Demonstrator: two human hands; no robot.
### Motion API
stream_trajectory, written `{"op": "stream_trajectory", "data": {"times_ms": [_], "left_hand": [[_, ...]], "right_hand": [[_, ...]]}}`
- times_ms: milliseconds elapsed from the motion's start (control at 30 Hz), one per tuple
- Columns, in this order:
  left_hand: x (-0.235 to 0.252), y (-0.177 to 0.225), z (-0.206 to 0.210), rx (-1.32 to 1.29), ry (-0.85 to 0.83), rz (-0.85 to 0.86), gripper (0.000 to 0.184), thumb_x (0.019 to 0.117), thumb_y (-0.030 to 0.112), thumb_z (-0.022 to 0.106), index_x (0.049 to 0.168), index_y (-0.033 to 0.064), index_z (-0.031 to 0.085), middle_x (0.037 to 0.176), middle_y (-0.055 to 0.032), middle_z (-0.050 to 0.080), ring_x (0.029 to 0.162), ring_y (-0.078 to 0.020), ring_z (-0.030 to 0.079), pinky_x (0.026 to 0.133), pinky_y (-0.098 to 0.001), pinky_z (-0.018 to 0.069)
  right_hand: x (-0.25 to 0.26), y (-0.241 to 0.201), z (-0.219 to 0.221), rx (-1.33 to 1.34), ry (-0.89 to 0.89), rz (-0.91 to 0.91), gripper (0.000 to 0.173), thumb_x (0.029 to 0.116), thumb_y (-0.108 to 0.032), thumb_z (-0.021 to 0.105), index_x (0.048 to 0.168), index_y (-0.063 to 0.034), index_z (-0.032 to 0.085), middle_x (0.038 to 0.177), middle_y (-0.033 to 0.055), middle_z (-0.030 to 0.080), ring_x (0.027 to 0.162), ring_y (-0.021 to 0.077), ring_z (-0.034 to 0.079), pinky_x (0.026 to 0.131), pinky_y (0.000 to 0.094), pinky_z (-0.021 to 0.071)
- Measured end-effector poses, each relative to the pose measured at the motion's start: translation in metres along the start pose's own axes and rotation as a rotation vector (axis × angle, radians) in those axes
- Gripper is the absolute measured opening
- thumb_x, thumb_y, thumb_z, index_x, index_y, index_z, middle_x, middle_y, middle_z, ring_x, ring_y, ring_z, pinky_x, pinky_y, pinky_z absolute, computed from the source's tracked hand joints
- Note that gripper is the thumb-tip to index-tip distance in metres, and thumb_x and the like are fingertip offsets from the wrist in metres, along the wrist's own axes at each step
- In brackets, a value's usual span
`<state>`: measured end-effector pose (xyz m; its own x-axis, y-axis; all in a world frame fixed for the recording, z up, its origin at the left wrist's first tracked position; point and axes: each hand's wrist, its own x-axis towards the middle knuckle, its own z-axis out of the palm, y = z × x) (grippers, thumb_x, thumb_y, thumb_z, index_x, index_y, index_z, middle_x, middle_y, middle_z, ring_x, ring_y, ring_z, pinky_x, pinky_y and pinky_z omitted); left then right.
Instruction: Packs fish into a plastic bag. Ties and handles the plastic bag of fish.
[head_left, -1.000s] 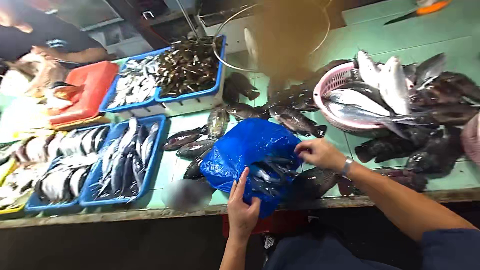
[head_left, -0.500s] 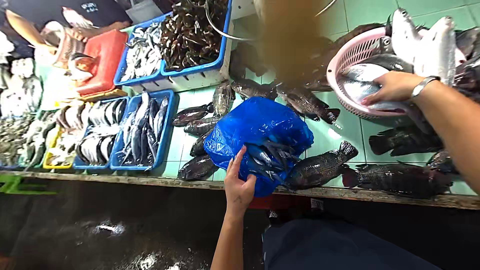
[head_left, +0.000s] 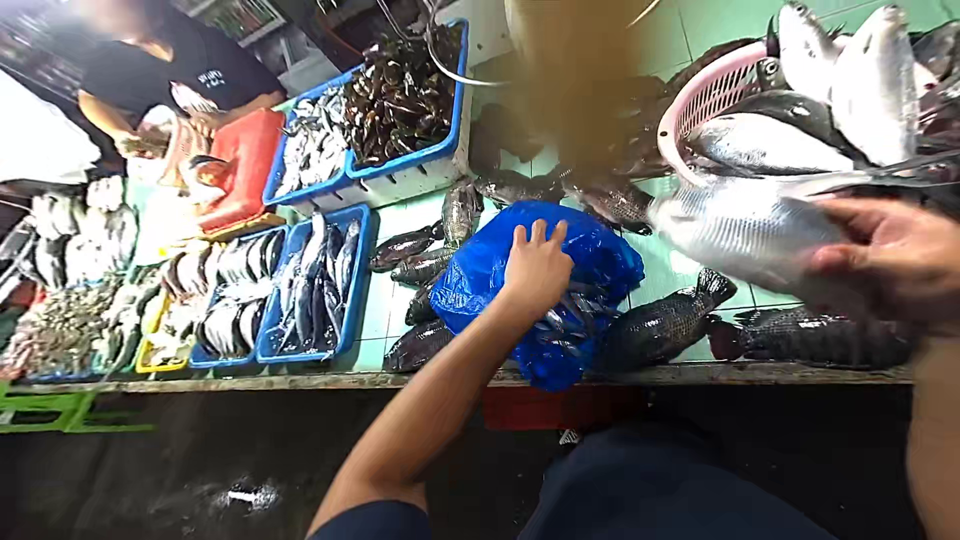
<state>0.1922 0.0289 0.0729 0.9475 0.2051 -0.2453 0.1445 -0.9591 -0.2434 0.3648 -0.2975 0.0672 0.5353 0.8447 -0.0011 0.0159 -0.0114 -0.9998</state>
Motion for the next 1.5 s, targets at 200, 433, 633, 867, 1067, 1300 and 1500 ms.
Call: {"op": "stream_trajectory", "data": {"times_ms": [200,433,633,867,1067,1300,1500], "left_hand": [[0.045,-0.048,-0.031,0.072,-0.083,0.153,0.043,0.0867,-0.007,0.066,0.128,0.0045,0.065,0.135,-0.0185,0.060,0.111,-0.0453,0.065,0.079,-0.0649,0.0553],[0.063,-0.073,-0.058,0.004,0.027,0.343,0.065,0.0730,-0.010,0.075,0.135,0.0030,0.060,0.134,-0.0197,0.063,0.124,-0.0402,0.060,0.098,-0.0613,0.0506],[0.049,-0.062,-0.047,-0.081,0.118,0.223,0.059,0.0794,-0.008,0.071,0.136,0.0062,0.063,0.136,-0.0168,0.063,0.122,-0.0390,0.063,0.096,-0.0630,0.0526],[0.028,-0.037,-0.019,-0.268,0.211,-0.018,0.031,0.0874,0.009,0.068,0.117,0.0167,0.073,0.144,-0.0110,0.057,0.119,-0.0392,0.062,0.085,-0.0631,0.0553],[-0.041,0.005,0.029,-0.315,0.588,-0.275,0.032,0.0901,0.029,0.066,0.122,0.0285,0.070,0.154,-0.0042,0.046,0.136,-0.0350,0.045,0.100,-0.0637,0.0403],[-0.063,0.029,0.059,-0.327,0.465,-0.660,0.041,0.0932,0.059,0.063,0.123,0.0304,0.070,0.163,-0.0207,0.031,0.147,-0.0500,0.028,0.103,-0.0735,0.0344],[-0.016,-0.007,0.029,-0.260,0.378,-0.536,0.016,0.0866,0.013,0.072,0.102,0.0088,0.074,0.138,-0.0191,0.058,0.119,-0.0444,0.059,0.081,-0.0593,0.0565]], "right_hand": [[-0.015,0.056,0.088,0.322,-0.111,0.078,0.055,0.0781,-0.045,0.087,0.122,-0.0176,0.068,0.089,0.0025,0.075,0.067,0.0121,0.071,0.056,0.0284,0.0617],[0.097,0.056,0.164,0.230,0.020,0.223,0.041,0.0963,-0.021,0.070,0.131,-0.0022,0.060,0.097,0.0158,0.069,0.073,0.0231,0.067,0.067,0.0410,0.0597],[0.159,0.082,0.162,-0.444,0.148,0.284,0.036,0.0944,-0.022,0.071,0.121,0.0010,0.065,0.103,0.0259,0.069,0.085,0.0393,0.070,0.076,0.0598,0.0580],[0.132,0.022,0.004,-1.021,0.499,0.011,0.031,0.0966,-0.017,0.062,0.122,0.0002,0.069,0.114,0.0285,0.068,0.110,0.0481,0.065,0.092,0.0680,0.0515],[0.204,0.064,-0.056,-1.306,0.327,0.314,0.098,0.0724,-0.017,0.088,0.154,0.0034,0.037,0.145,0.0464,0.038,0.132,0.0688,0.037,0.094,0.0840,0.0373],[0.203,0.029,-0.071,-1.176,0.269,0.299,0.069,0.0811,-0.017,0.078,0.143,-0.0018,0.051,0.128,0.0447,0.054,0.112,0.0679,0.054,0.081,0.0845,0.0416],[0.143,-0.020,-0.045,-1.151,0.221,-0.075,0.062,0.0839,-0.019,0.075,0.142,-0.0117,0.054,0.125,0.0368,0.057,0.109,0.0601,0.059,0.079,0.0773,0.0468]]}}
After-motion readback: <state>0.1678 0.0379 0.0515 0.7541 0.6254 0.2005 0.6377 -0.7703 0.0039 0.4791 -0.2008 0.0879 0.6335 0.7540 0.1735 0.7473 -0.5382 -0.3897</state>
